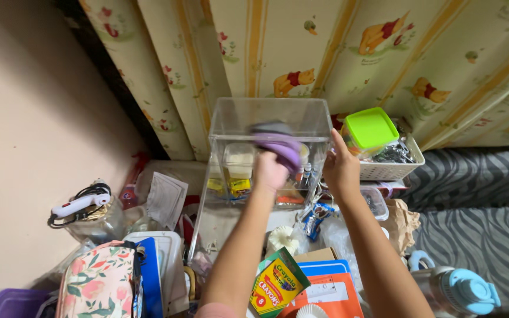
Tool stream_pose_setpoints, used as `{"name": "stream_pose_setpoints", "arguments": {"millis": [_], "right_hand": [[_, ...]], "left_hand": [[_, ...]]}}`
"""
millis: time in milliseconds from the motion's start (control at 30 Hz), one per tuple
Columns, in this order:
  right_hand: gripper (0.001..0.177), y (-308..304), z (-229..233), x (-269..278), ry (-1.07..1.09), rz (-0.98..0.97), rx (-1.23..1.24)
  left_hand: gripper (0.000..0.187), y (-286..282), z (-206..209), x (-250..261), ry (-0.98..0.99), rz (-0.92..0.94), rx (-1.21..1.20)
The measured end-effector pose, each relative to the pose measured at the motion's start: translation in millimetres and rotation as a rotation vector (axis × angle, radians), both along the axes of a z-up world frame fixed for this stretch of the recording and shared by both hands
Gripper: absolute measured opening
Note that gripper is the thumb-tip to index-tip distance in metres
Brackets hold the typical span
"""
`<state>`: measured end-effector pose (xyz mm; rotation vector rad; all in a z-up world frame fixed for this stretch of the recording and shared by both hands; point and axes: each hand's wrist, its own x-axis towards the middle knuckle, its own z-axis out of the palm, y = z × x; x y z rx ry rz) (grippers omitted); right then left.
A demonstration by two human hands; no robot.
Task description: The person organizes various objects on shelves and a table, including stuffed animals, cosmetic bottles, a plastic container, and stationery.
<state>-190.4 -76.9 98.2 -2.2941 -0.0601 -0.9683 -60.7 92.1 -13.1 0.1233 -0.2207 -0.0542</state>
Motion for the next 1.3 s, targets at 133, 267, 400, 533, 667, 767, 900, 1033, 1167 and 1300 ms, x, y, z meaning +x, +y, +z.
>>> {"name": "stream_pose_setpoints", "arguments": {"millis": [133, 267, 400, 533, 667, 767, 900, 1033, 1167, 1300], "right_hand": [[0.057, 1, 0, -1, -0.001, 0.015, 0.024], [0.058, 1, 0, -2, 0.0, 0.042, 0.051], [0.059, 1, 2, -2, 0.099, -0.018, 0.054], [0.062, 1, 3, -2, 0.055, 0.022, 0.057], [0.061, 1, 0, 1, 0.011, 0.041, 0.049], [0.058, -1, -2, 4, 0.048, 0.003, 0.05], [0.059, -4, -5, 4, -0.005, 0.018, 0.004], [0.058, -3, -4, 5, -0.006, 0.038, 0.024], [0.059, -3, -1, 5, 0.052, 0.011, 0.018], [0.067, -1, 4, -1, 0.161, -0.017, 0.035]], "left_hand": [[0.044, -18, 19, -20, 0.034, -0.06, 0.144], [0.039, 68, 24, 25, 0.241, -0.046, -0.343], [0.031, 40, 22, 19, -0.014, 0.012, -0.263], [0.031, 13, 24, 18, 0.094, -0.014, 0.105], [0.032, 43, -2, 96, 0.008, -0.056, 0.054], [0.039, 64, 1, 124, 0.186, 0.002, 0.157], [0.034, 68, -17, 100, 0.23, -0.006, 0.164], [0.03, 60, -21, 56, 0.134, -0.009, -0.069], [0.04, 52, -9, -2, 0.055, 0.124, 0.039], [0.042, 39, -3, -46, 0.218, 0.195, 0.441]]}}
